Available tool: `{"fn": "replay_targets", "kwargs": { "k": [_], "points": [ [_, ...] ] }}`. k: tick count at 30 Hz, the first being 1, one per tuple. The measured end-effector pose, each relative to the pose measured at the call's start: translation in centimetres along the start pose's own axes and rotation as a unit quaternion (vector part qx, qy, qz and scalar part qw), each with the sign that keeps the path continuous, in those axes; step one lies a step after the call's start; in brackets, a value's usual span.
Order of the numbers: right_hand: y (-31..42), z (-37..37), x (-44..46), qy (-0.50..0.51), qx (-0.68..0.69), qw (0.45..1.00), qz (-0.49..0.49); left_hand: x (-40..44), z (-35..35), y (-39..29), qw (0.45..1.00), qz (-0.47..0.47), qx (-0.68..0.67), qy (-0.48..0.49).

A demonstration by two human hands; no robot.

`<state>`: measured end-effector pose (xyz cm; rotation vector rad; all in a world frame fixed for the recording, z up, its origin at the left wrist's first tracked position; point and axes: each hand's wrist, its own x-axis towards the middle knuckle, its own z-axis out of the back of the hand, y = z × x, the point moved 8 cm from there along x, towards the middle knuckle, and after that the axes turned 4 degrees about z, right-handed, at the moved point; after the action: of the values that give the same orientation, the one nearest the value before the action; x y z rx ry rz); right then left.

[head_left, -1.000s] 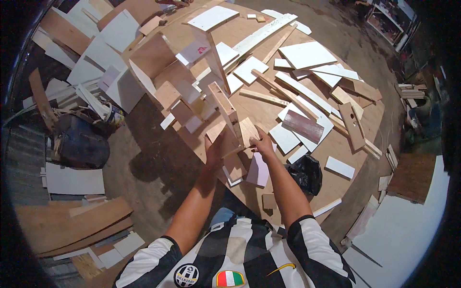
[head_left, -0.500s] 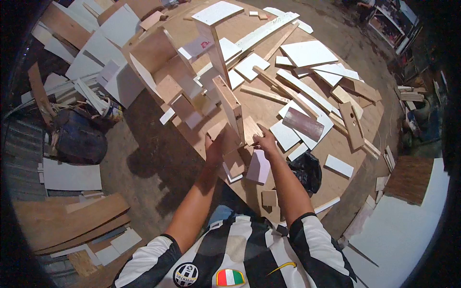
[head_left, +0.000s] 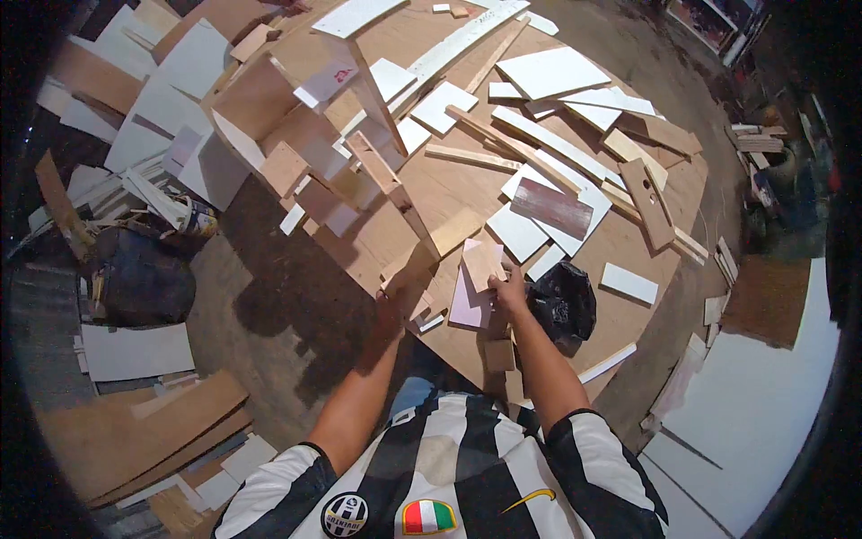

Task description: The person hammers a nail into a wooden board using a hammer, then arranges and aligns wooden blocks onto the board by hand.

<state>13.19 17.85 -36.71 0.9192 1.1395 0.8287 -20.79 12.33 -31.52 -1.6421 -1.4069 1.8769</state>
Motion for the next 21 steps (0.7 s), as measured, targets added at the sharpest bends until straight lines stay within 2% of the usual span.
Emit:
{"fn": "replay_targets", "kwargs": {
  "k": [2,4,6,8,10,11,13,15,17,18,20,21],
  "points": [
    [3.6,1.6,-3.0,0.014,-0.001,0.999,-0.038,0.3,1.0,1.1,0.998,-0.003,0.05,-0.024],
    [6.2,2.6,-5.0,0.025,-0.061,0.998,-0.015,0.5,1.3,1.6,0.994,-0.01,0.097,-0.044],
    [2.9,3.7,-5.4,0.004,-0.043,0.999,0.0,0.6,1.6,1.8,0.989,-0.017,0.134,-0.059],
    [2.7,4.9,-6.7,-0.013,-0.025,0.999,0.018,0.8,1.5,2.2,0.985,-0.019,0.155,-0.069],
    [5.9,6.9,-8.9,-0.039,-0.072,0.996,0.021,1.0,1.2,2.6,0.986,-0.007,0.149,-0.073],
    [3.1,7.2,-8.1,-0.042,-0.071,0.996,0.04,0.9,1.1,2.9,0.986,-0.007,0.149,-0.073],
    [4.7,7.8,-9.1,-0.046,-0.104,0.992,0.049,-0.1,-0.1,2.1,0.959,-0.061,0.271,-0.049],
    [5.7,7.9,-9.6,-0.052,-0.136,0.988,0.059,-0.9,-0.3,2.8,0.955,-0.076,0.276,-0.077],
    [5.2,7.8,-9.5,-0.042,-0.231,0.972,0.018,-0.9,0.5,3.3,0.95,-0.09,0.281,-0.103],
    [6.1,7.7,-9.8,-0.042,-0.23,0.972,0.019,1.4,1.6,5.7,0.955,-0.069,0.278,-0.07],
    [9.7,7.5,-11.1,-0.061,-0.32,0.945,0.038,1.7,1.5,6.4,0.959,-0.049,0.277,-0.036],
    [10.3,7.2,-11.6,-0.063,-0.319,0.945,0.039,0.2,0.3,5.7,0.973,-0.01,0.231,-0.02]
  ]
}}
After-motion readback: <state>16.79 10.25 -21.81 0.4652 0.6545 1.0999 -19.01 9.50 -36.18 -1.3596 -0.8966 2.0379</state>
